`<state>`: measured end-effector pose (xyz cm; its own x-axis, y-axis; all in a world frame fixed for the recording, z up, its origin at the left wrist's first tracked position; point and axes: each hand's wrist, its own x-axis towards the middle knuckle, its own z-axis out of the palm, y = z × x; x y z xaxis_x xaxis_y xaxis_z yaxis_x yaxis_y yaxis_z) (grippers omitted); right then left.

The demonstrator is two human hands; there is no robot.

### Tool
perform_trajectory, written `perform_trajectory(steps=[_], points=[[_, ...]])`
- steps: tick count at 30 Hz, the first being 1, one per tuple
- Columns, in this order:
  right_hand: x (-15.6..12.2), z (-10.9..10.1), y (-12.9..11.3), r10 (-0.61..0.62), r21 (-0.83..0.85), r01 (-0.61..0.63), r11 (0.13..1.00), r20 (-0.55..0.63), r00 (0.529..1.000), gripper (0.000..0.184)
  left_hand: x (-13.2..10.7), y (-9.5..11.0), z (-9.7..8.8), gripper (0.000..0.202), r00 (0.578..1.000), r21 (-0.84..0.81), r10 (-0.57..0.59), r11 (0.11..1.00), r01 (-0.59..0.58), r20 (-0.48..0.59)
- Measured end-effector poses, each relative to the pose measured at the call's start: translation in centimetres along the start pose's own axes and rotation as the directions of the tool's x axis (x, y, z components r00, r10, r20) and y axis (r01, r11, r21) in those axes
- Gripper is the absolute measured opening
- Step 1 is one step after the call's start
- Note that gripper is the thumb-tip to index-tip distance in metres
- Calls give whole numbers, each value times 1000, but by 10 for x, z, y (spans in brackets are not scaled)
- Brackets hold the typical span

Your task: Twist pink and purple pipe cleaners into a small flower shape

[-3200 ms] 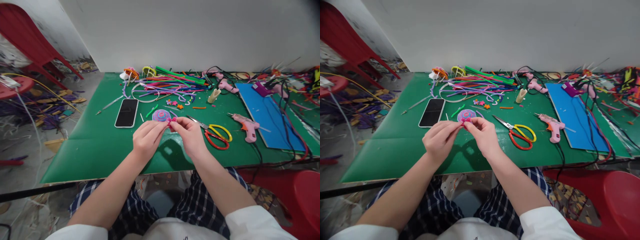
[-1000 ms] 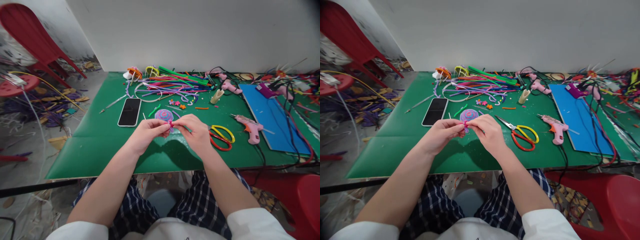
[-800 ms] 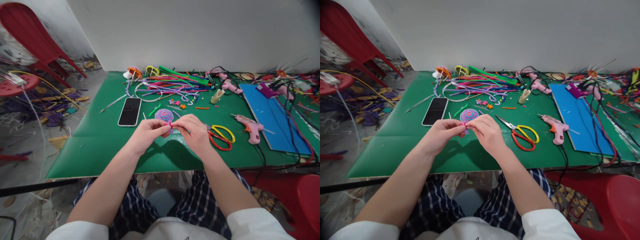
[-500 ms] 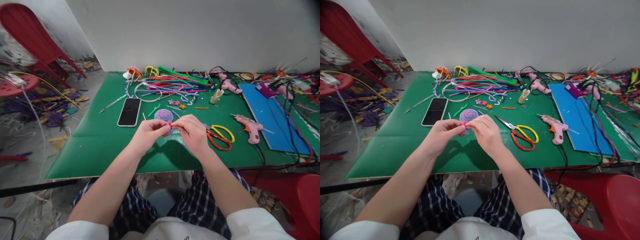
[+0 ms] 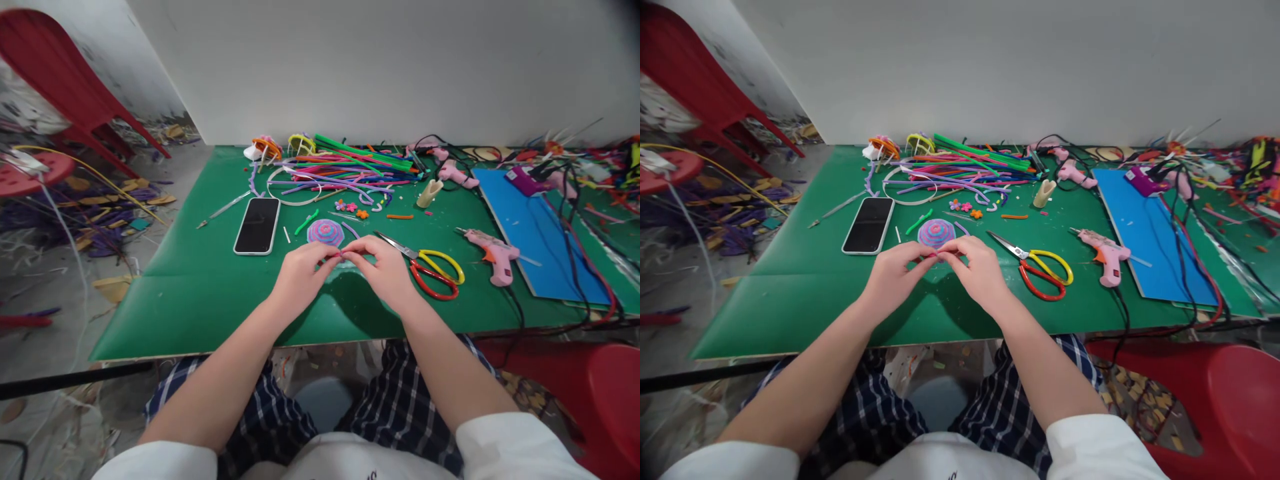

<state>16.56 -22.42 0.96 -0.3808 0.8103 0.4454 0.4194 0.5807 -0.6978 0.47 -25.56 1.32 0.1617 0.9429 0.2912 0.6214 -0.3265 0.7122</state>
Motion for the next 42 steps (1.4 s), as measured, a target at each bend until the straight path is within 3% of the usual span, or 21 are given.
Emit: perform_trajectory(steps=[4,8,10,14,18,23,28,33,38,42], points=[[-24,-1,20,-242,-302,235,924,14,970,13,-2,-5,-5,27,994,27,-7,1000,4,109],[-56,-8,34,-272,-333,361,871,285,919,14,-3,-9,-13,27,994,88,-68,994,60,84],[-64,-17,35,-230,-295,305,905,264,937,16,-2,-9,-14,28,993,95,-78,993,69,87],[-65,-31,33,-124,-288,139,947,71,990,16,-2,-7,-14,27,992,120,-68,991,55,103],[-62,-21,32,-49,-264,89,960,157,986,15,-2,-8,-13,27,992,127,-62,991,48,109],[-62,-2,31,137,-357,-85,930,124,983,23,-3,-11,-9,28,985,161,-70,986,44,160],[-64,6,30,159,-429,-90,899,128,979,21,-3,-16,1,29,969,166,-69,986,30,235],[-64,8,32,180,-390,-116,914,131,975,18,-8,-18,24,28,937,203,-52,979,-21,345],[-64,5,33,157,-345,-102,933,136,978,17,-15,-14,37,30,935,262,-21,962,-78,353],[-65,4,30,127,-414,-62,908,131,983,21,-16,-14,37,27,938,261,-14,962,-82,346]])
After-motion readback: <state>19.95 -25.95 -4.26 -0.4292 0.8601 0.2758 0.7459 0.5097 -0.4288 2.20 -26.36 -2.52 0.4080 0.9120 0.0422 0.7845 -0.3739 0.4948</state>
